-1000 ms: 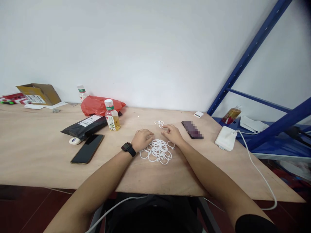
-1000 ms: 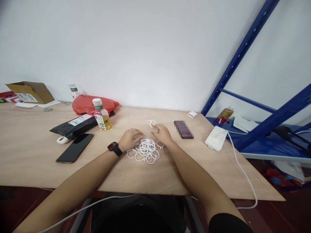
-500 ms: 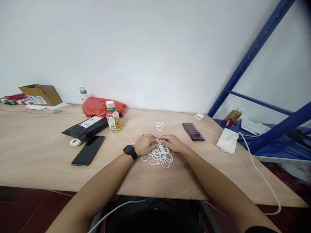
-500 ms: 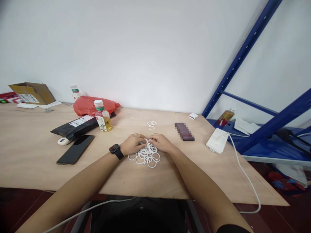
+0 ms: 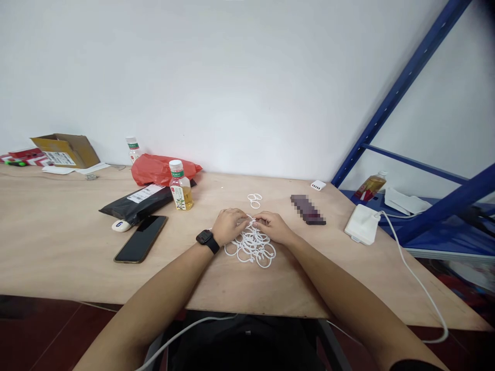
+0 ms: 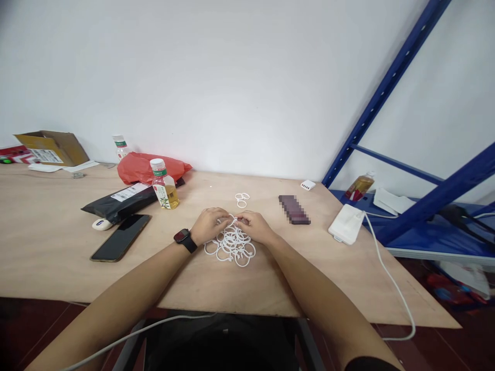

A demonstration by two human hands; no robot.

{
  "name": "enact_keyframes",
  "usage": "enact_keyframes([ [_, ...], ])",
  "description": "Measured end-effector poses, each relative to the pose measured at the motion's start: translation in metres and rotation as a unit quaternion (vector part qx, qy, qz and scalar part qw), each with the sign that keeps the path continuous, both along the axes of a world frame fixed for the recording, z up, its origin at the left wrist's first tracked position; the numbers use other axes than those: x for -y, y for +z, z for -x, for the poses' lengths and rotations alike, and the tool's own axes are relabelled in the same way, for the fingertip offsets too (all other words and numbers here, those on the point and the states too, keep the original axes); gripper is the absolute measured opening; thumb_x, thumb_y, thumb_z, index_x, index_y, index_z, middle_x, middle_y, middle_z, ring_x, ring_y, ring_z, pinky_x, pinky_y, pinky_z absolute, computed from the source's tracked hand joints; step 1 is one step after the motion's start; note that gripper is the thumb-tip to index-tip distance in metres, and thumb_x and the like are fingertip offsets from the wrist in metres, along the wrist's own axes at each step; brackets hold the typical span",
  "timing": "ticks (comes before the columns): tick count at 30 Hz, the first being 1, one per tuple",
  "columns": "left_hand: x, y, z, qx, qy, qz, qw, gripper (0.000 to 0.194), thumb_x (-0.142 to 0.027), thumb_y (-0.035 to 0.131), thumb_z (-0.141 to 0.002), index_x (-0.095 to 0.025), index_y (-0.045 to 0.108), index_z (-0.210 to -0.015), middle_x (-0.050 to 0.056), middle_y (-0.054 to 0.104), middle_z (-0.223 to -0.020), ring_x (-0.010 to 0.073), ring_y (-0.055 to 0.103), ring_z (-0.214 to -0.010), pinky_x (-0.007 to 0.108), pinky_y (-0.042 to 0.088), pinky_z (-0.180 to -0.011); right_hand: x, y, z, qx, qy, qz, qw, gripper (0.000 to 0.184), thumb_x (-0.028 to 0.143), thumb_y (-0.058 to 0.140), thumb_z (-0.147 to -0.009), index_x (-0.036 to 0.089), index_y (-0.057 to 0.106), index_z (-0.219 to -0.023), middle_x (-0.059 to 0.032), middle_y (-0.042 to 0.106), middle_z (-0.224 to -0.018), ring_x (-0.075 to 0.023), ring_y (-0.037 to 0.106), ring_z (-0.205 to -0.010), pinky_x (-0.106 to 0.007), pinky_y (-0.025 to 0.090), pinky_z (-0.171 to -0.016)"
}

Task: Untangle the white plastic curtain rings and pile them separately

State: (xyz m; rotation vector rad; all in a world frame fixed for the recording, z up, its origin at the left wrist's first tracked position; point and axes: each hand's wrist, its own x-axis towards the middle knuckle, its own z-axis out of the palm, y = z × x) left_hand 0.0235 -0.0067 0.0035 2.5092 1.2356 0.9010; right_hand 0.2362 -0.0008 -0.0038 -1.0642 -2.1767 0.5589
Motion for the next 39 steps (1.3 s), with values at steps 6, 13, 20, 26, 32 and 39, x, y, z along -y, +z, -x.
enact_keyframes([
  [6, 0.001, -0.001, 0.0, 0.041, -0.012, -0.018, 0.999, 0.021, -0.037, 0.059, -0.089, -0.021, 0.069, -0.098, 0.006, 0.071, -0.111, 0.0219, 0.064, -0.104, 0.038, 0.046, -0.094, 0.002, 0.001, 0.004, -0.019, -0.031, -0.058, 0.998, 0.019, 0.031, 0.057, -0.09, 0.022, 0.072, -0.098, -0.0043, 0.071, -0.086, -0.0172, 0.063, -0.076, -0.03, 0.049, -0.071],
  [13, 0.004, 0.003, 0.0, 0.076, -0.018, -0.071, 0.994, 0.011, -0.028, 0.06, -0.088, -0.022, 0.066, -0.095, 0.005, 0.071, -0.107, 0.0205, 0.063, -0.103, 0.04, 0.043, -0.095, 0.009, 0.003, 0.009, -0.02, -0.023, -0.104, 0.994, 0.019, 0.033, 0.057, -0.092, 0.025, 0.073, -0.098, -0.0051, 0.073, -0.09, -0.0197, 0.066, -0.083, -0.033, 0.051, -0.078],
  [20, 0.003, 0.004, 0.0, 0.094, -0.04, -0.096, 0.99, 0.01, -0.03, 0.062, -0.088, -0.023, 0.068, -0.09, 0.003, 0.073, -0.103, 0.0192, 0.065, -0.099, 0.04, 0.043, -0.094, 0.01, 0.001, 0.013, -0.046, -0.033, -0.139, 0.989, 0.017, 0.032, 0.059, -0.091, 0.023, 0.073, -0.093, -0.005, 0.074, -0.088, -0.0187, 0.067, -0.08, -0.031, 0.051, -0.074],
  [26, 0.002, 0.002, -0.003, 0.133, -0.059, -0.09, 0.985, 0.011, -0.029, 0.061, -0.09, -0.022, 0.067, -0.085, 0.004, 0.074, -0.1, 0.0186, 0.066, -0.095, 0.039, 0.046, -0.09, 0.011, -0.001, 0.014, -0.026, -0.033, -0.16, 0.986, 0.016, 0.029, 0.057, -0.093, 0.022, 0.071, -0.09, -0.0048, 0.073, -0.084, -0.0179, 0.066, -0.077, -0.03, 0.05, -0.07],
  [32, 0.002, 0.0, -0.005, 0.141, -0.045, -0.094, 0.985, 0.014, -0.031, 0.059, -0.091, -0.021, 0.066, -0.084, 0.004, 0.073, -0.096, 0.019, 0.066, -0.094, 0.039, 0.047, -0.089, 0.012, 0.001, 0.019, -0.038, -0.049, -0.173, 0.983, 0.015, 0.028, 0.057, -0.092, 0.023, 0.071, -0.09, -0.0044, 0.074, -0.084, -0.0182, 0.067, -0.077, -0.03, 0.051, -0.072],
  [39, -0.001, -0.001, -0.001, 0.105, -0.01, -0.104, 0.989, 0.016, -0.031, 0.058, -0.092, -0.022, 0.069, -0.097, 0.005, 0.071, -0.104, 0.0202, 0.063, -0.1, 0.039, 0.046, -0.091, 0.007, 0.002, 0.014, -0.035, -0.074, -0.208, 0.975, 0.017, 0.027, 0.055, -0.092, 0.024, 0.071, -0.097, -0.0036, 0.074, -0.088, -0.0182, 0.068, -0.079, -0.031, 0.052, -0.076],
])
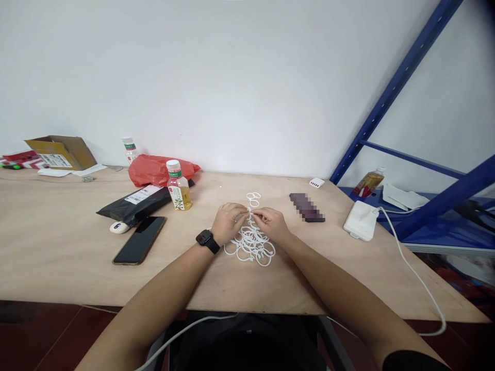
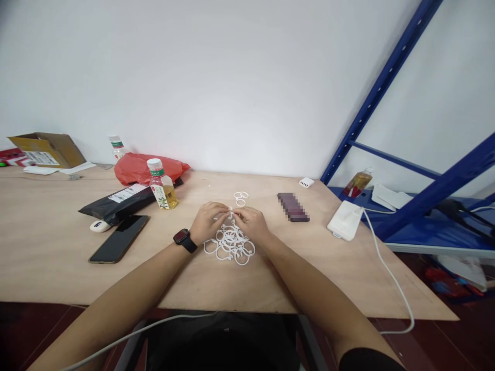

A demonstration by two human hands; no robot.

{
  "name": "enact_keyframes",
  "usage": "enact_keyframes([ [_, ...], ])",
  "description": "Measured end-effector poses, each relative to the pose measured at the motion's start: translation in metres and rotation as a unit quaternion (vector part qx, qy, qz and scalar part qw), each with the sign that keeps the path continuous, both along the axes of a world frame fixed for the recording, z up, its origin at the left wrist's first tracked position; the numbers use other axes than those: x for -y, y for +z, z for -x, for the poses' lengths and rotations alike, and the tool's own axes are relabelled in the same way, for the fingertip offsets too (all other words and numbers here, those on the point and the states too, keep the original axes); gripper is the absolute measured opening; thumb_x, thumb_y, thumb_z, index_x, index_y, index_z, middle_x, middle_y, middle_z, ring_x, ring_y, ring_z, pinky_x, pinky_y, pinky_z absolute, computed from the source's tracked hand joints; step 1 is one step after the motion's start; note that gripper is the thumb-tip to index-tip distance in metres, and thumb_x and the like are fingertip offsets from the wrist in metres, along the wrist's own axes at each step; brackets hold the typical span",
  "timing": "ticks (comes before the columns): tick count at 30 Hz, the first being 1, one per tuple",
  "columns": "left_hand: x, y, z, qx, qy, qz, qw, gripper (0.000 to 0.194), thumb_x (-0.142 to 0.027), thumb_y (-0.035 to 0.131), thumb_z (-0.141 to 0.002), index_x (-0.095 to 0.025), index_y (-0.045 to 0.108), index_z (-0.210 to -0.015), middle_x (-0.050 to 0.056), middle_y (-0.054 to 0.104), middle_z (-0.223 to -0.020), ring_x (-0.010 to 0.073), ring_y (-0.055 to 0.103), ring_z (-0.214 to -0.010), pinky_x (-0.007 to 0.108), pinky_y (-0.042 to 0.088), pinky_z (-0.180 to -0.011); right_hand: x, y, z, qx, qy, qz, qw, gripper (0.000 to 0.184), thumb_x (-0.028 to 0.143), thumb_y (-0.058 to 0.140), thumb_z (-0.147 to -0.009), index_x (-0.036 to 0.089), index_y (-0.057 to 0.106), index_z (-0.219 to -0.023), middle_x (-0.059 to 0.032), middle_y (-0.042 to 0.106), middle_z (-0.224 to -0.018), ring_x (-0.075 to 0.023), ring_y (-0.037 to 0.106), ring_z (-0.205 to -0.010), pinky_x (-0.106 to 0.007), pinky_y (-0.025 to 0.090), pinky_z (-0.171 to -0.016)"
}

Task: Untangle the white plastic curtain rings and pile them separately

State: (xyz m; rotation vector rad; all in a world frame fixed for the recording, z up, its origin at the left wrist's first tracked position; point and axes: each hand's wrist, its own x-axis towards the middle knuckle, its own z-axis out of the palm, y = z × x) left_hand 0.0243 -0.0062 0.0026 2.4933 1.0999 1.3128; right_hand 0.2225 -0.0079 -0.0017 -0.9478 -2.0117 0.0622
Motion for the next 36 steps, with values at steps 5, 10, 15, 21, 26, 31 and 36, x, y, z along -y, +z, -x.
enact_keyframes([
  [5, -0.002, 0.0, 0.004, -0.057, 0.053, 0.048, 0.996, 0.02, -0.035, 0.058, -0.09, -0.022, 0.071, -0.099, 0.006, 0.069, -0.109, 0.0228, 0.06, -0.104, 0.042, 0.044, -0.094, -0.024, 0.0, -0.031, 0.144, -0.102, -0.026, 0.984, 0.025, 0.025, 0.047, -0.095, 0.02, 0.071, -0.102, -0.0088, 0.074, -0.096, -0.0228, 0.066, -0.09, -0.036, 0.047, -0.086],
  [10, -0.002, -0.003, 0.004, -0.125, 0.037, 0.089, 0.987, 0.023, -0.039, 0.058, -0.09, -0.024, 0.072, -0.101, 0.005, 0.069, -0.112, 0.0233, 0.059, -0.106, 0.043, 0.041, -0.097, -0.036, 0.0, -0.04, 0.209, -0.156, 0.035, 0.965, 0.032, 0.024, 0.049, -0.094, 0.02, 0.064, -0.122, -0.0099, 0.073, -0.103, -0.0237, 0.065, -0.093, -0.034, 0.047, -0.083],
  [15, -0.001, -0.005, 0.002, -0.161, 0.042, 0.107, 0.98, 0.026, -0.042, 0.055, -0.091, -0.026, 0.072, -0.102, 0.004, 0.068, -0.115, 0.0235, 0.058, -0.108, 0.045, 0.036, -0.1, -0.02, 0.0, -0.026, 0.148, -0.08, 0.122, 0.978, 0.024, 0.034, 0.054, -0.092, 0.023, 0.07, -0.106, -0.0047, 0.073, -0.102, -0.0189, 0.065, -0.092, -0.029, 0.047, -0.081],
  [21, -0.002, -0.007, 0.0, -0.204, 0.034, 0.135, 0.969, 0.03, -0.045, 0.05, -0.093, -0.026, 0.072, -0.102, 0.005, 0.069, -0.113, 0.0238, 0.058, -0.107, 0.046, 0.032, -0.102, -0.011, 0.002, -0.006, 0.162, -0.045, 0.258, 0.951, 0.024, 0.044, 0.066, -0.081, 0.022, 0.075, -0.087, -0.0041, 0.073, -0.09, -0.0185, 0.065, -0.083, -0.026, 0.046, -0.071],
  [26, 0.0, -0.01, 0.0, -0.218, 0.022, 0.126, 0.968, 0.028, -0.044, 0.05, -0.093, -0.027, 0.072, -0.099, 0.006, 0.071, -0.108, 0.0249, 0.059, -0.106, 0.051, 0.027, -0.105, -0.009, 0.0, 0.002, 0.121, -0.023, 0.266, 0.956, 0.006, 0.024, 0.068, -0.074, 0.021, 0.073, -0.075, -0.0011, 0.072, -0.08, -0.0159, 0.064, -0.075, -0.024, 0.044, -0.066],
  [31, -0.001, -0.01, -0.001, -0.182, 0.022, 0.108, 0.977, 0.023, -0.038, 0.052, -0.092, -0.027, 0.071, -0.101, 0.005, 0.073, -0.102, 0.0242, 0.062, -0.101, 0.053, 0.028, -0.104, -0.007, -0.001, 0.002, 0.023, 0.017, 0.188, 0.982, 0.005, 0.019, 0.066, -0.077, 0.021, 0.071, -0.076, -0.0013, 0.069, -0.079, -0.0157, 0.062, -0.075, -0.027, 0.046, -0.069],
  [36, -0.001, -0.006, 0.001, -0.128, 0.015, 0.081, 0.988, 0.021, -0.033, 0.052, -0.094, -0.025, 0.071, -0.096, 0.004, 0.074, -0.1, 0.0202, 0.063, -0.097, 0.048, 0.029, -0.105, -0.004, 0.003, 0.004, -0.063, 0.079, 0.147, 0.984, 0.01, 0.025, 0.062, -0.086, 0.023, 0.071, -0.088, -0.0047, 0.069, -0.098, -0.0182, 0.063, -0.094, -0.033, 0.049, -0.086],
])
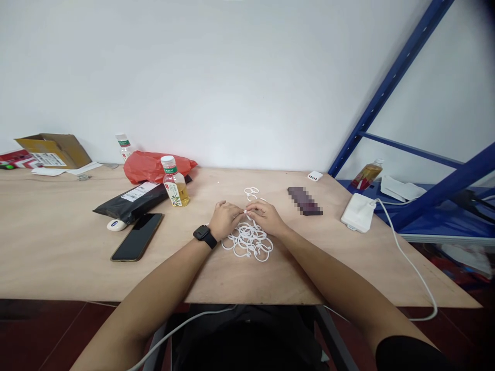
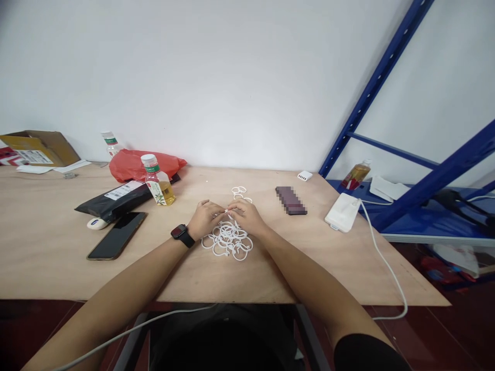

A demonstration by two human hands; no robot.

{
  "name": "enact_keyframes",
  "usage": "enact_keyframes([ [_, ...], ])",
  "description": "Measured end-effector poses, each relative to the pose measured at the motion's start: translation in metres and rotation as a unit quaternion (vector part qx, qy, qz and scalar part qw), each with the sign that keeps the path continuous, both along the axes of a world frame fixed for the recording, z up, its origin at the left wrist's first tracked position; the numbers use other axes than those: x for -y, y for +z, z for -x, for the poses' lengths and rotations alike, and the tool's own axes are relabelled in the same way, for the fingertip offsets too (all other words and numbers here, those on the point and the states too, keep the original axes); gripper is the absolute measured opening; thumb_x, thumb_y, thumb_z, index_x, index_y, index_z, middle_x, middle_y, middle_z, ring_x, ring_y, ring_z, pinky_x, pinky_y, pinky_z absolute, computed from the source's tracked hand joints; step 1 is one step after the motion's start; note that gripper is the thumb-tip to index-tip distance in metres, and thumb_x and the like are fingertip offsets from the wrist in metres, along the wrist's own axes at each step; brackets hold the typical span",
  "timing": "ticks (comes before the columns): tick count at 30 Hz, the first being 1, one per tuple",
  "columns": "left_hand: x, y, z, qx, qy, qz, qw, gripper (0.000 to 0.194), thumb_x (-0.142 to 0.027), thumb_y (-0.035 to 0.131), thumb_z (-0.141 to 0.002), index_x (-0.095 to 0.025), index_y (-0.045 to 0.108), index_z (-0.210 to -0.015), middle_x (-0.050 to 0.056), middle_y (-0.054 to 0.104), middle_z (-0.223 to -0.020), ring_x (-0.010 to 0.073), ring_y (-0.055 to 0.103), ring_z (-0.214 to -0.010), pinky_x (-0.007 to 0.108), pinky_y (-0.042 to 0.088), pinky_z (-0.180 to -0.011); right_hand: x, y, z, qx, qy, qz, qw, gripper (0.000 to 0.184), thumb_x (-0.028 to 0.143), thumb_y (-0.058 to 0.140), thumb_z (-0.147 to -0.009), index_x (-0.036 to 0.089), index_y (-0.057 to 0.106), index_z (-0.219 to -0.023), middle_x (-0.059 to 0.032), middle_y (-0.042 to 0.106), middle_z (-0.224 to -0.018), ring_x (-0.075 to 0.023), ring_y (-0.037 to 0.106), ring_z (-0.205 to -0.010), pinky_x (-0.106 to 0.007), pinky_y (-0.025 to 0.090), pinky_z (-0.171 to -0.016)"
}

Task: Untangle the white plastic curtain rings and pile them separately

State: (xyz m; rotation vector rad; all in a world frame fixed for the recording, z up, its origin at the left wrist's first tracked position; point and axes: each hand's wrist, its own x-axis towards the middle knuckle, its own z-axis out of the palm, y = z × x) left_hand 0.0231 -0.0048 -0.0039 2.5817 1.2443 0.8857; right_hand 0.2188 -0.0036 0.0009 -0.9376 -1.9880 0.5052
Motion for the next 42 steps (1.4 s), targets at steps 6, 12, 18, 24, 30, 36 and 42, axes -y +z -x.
enact_keyframes([
  [6, 0.004, 0.005, 0.001, -0.018, -0.011, -0.05, 0.999, 0.021, -0.03, 0.051, -0.094, -0.023, 0.07, -0.092, 0.004, 0.074, -0.095, 0.0207, 0.062, -0.095, 0.049, 0.028, -0.104, 0.0, 0.0, -0.001, -0.003, 0.02, -0.024, 1.0, 0.011, 0.026, 0.06, -0.089, 0.023, 0.07, -0.088, -0.0059, 0.067, -0.102, -0.0197, 0.061, -0.099, -0.038, 0.047, -0.093],
  [12, 0.005, 0.009, -0.003, -0.008, -0.004, -0.035, 0.999, 0.022, -0.03, 0.049, -0.094, -0.022, 0.069, -0.089, 0.003, 0.074, -0.094, 0.0201, 0.063, -0.094, 0.046, 0.03, -0.103, 0.001, 0.001, 0.001, -0.006, 0.029, -0.022, 0.999, 0.01, 0.028, 0.056, -0.091, 0.023, 0.065, -0.088, -0.0057, 0.067, -0.1, -0.0198, 0.061, -0.098, -0.038, 0.047, -0.093],
  [18, 0.003, 0.004, -0.005, -0.021, 0.011, 0.01, 1.0, 0.028, -0.041, 0.051, -0.093, -0.024, 0.07, -0.103, 0.005, 0.073, -0.105, 0.0229, 0.062, -0.1, 0.044, 0.035, -0.098, -0.013, 0.002, -0.01, -0.038, -0.082, -0.073, 0.993, 0.012, 0.027, 0.053, -0.091, 0.023, 0.064, -0.094, -0.0078, 0.064, -0.112, -0.0222, 0.057, -0.11, -0.041, 0.043, -0.099],
  [24, 0.001, -0.004, -0.005, -0.054, -0.009, 0.008, 0.998, 0.029, -0.046, 0.052, -0.092, -0.027, 0.072, -0.099, 0.006, 0.072, -0.103, 0.0235, 0.062, -0.101, 0.046, 0.032, -0.101, -0.04, -0.009, -0.023, 0.101, -0.169, -0.082, 0.977, 0.018, 0.023, 0.06, -0.085, 0.021, 0.069, -0.1, -0.0095, 0.065, -0.107, -0.0252, 0.056, -0.105, -0.043, 0.042, -0.096],
  [30, 0.001, -0.002, -0.002, -0.061, 0.007, 0.021, 0.998, 0.027, -0.043, 0.054, -0.091, -0.025, 0.072, -0.099, 0.006, 0.072, -0.103, 0.0246, 0.062, -0.102, 0.047, 0.032, -0.1, -0.02, -0.013, -0.025, 0.24, -0.099, -0.041, 0.965, 0.018, 0.035, 0.071, -0.078, 0.024, 0.073, -0.092, -0.0067, 0.068, -0.1, -0.0248, 0.058, -0.1, -0.039, 0.042, -0.09],
  [36, 0.002, -0.003, -0.003, -0.049, 0.01, 0.012, 0.999, 0.027, -0.042, 0.054, -0.091, -0.024, 0.072, -0.101, 0.007, 0.072, -0.104, 0.0238, 0.062, -0.103, 0.048, 0.031, -0.102, -0.016, -0.01, -0.016, 0.261, -0.089, -0.031, 0.961, 0.008, 0.018, 0.068, -0.074, 0.023, 0.073, -0.078, -0.0045, 0.069, -0.087, -0.0222, 0.061, -0.091, -0.035, 0.044, -0.085],
  [42, 0.001, 0.0, -0.004, 0.008, 0.006, -0.006, 1.0, 0.024, -0.036, 0.052, -0.094, -0.025, 0.071, -0.102, 0.005, 0.074, -0.101, 0.0203, 0.065, -0.096, 0.042, 0.038, -0.097, -0.008, -0.005, -0.007, 0.019, -0.035, -0.022, 0.999, 0.006, 0.024, 0.064, -0.083, 0.023, 0.07, -0.085, -0.004, 0.069, -0.093, -0.0194, 0.063, -0.092, -0.036, 0.048, -0.088],
])
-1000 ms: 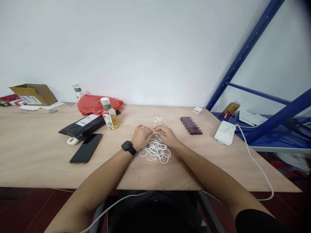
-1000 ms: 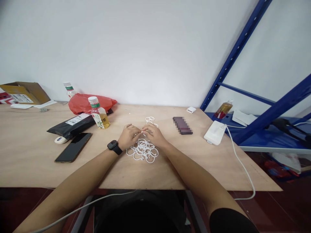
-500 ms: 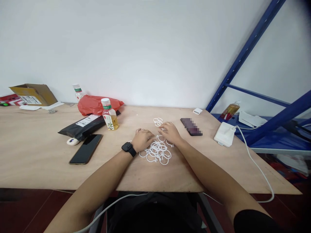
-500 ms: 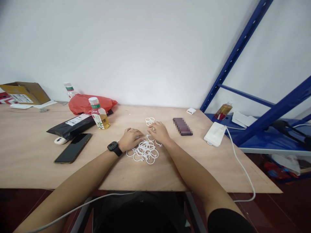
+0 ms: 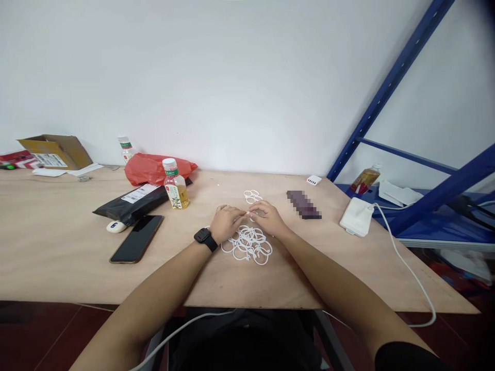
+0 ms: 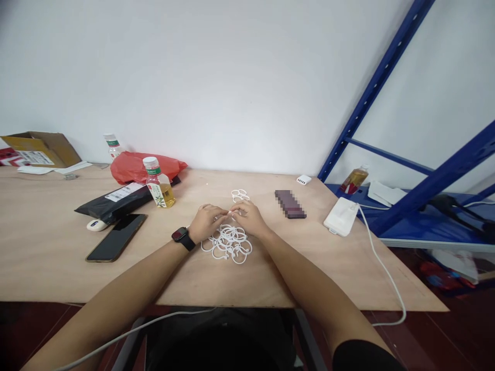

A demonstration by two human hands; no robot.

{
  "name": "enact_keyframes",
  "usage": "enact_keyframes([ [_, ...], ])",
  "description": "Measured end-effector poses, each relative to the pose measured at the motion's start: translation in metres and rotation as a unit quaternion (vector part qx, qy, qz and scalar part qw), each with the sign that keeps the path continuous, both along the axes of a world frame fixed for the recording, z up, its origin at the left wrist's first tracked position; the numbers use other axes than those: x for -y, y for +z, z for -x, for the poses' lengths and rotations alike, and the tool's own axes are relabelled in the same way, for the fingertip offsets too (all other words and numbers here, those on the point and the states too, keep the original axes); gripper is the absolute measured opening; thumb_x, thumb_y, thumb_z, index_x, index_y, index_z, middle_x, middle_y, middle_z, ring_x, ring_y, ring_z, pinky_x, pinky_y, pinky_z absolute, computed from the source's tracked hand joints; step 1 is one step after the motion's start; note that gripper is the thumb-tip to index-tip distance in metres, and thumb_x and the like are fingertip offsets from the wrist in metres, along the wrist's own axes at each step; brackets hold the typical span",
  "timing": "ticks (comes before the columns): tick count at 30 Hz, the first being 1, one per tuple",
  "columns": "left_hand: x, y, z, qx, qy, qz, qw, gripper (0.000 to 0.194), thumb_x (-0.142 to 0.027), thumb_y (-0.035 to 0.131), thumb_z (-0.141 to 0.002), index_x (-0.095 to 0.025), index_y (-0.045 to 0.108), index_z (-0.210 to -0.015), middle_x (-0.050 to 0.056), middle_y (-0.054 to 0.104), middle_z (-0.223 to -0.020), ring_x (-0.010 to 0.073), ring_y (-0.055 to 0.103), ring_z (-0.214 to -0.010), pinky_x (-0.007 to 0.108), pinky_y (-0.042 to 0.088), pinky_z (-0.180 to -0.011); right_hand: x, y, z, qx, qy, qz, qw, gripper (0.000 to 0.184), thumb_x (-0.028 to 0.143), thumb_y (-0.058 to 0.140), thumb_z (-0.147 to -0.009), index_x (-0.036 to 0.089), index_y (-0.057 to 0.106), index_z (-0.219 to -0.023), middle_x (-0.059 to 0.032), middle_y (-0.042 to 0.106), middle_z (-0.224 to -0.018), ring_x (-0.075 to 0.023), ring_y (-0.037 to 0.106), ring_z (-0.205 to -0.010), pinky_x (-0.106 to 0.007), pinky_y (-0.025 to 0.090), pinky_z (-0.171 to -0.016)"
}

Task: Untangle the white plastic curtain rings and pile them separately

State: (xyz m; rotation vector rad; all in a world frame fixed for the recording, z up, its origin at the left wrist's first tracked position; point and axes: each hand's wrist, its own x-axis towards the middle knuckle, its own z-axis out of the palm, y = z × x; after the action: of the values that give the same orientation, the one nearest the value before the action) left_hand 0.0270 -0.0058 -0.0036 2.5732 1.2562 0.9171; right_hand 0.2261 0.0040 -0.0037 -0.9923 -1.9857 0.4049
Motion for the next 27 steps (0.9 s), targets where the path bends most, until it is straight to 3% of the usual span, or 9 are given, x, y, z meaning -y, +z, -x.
enact_keyframes([
  [4, -0.0001, 0.0025, 0.0009, 0.042, -0.016, -0.019, 0.999, 0.023, -0.037, 0.053, -0.094, -0.024, 0.073, -0.092, 0.003, 0.075, -0.093, 0.0186, 0.066, -0.089, 0.039, 0.041, -0.093, 0.0054, -0.0001, 0.0035, -0.077, 0.05, 0.041, 0.995, 0.01, 0.031, 0.065, -0.085, 0.023, 0.07, -0.088, -0.0046, 0.068, -0.096, -0.0191, 0.064, -0.095, -0.035, 0.05, -0.089],
  [12, 0.0006, 0.0072, 0.0029, 0.057, -0.024, -0.047, 0.997, 0.022, -0.036, 0.055, -0.094, -0.023, 0.071, -0.089, 0.003, 0.075, -0.091, 0.0181, 0.065, -0.085, 0.038, 0.042, -0.089, 0.0038, -0.0024, 0.0038, -0.12, 0.068, 0.067, 0.988, 0.013, 0.036, 0.067, -0.085, 0.024, 0.072, -0.089, -0.0069, 0.065, -0.112, -0.0201, 0.061, -0.108, -0.04, 0.046, -0.099],
  [20, 0.0026, 0.0102, 0.0052, 0.04, -0.053, -0.081, 0.994, 0.023, -0.033, 0.051, -0.095, -0.021, 0.069, -0.089, 0.004, 0.073, -0.089, 0.018, 0.063, -0.086, 0.037, 0.042, -0.087, 0.0018, -0.0043, 0.0039, -0.136, 0.09, 0.098, 0.982, 0.019, 0.042, 0.067, -0.084, 0.023, 0.072, -0.084, -0.0064, 0.064, -0.108, -0.0195, 0.06, -0.105, -0.036, 0.048, -0.094],
  [24, 0.0038, 0.0101, 0.0028, 0.054, -0.05, -0.084, 0.994, 0.021, -0.031, 0.051, -0.095, -0.02, 0.068, -0.089, 0.004, 0.073, -0.09, 0.018, 0.063, -0.087, 0.037, 0.041, -0.087, 0.001, -0.0063, 0.0059, -0.149, 0.102, 0.088, 0.98, 0.019, 0.041, 0.066, -0.085, 0.023, 0.071, -0.084, -0.0055, 0.066, -0.1, -0.0191, 0.062, -0.098, -0.036, 0.049, -0.09],
  [27, 0.0027, 0.0096, 0.001, 0.066, -0.021, -0.058, 0.996, 0.02, -0.031, 0.051, -0.095, -0.02, 0.067, -0.09, 0.003, 0.073, -0.09, 0.0184, 0.064, -0.086, 0.037, 0.042, -0.086, 0.0012, -0.0033, 0.0058, -0.134, 0.073, 0.039, 0.987, 0.016, 0.037, 0.063, -0.088, 0.023, 0.071, -0.088, -0.0053, 0.065, -0.099, -0.0195, 0.061, -0.099, -0.037, 0.048, -0.092],
])
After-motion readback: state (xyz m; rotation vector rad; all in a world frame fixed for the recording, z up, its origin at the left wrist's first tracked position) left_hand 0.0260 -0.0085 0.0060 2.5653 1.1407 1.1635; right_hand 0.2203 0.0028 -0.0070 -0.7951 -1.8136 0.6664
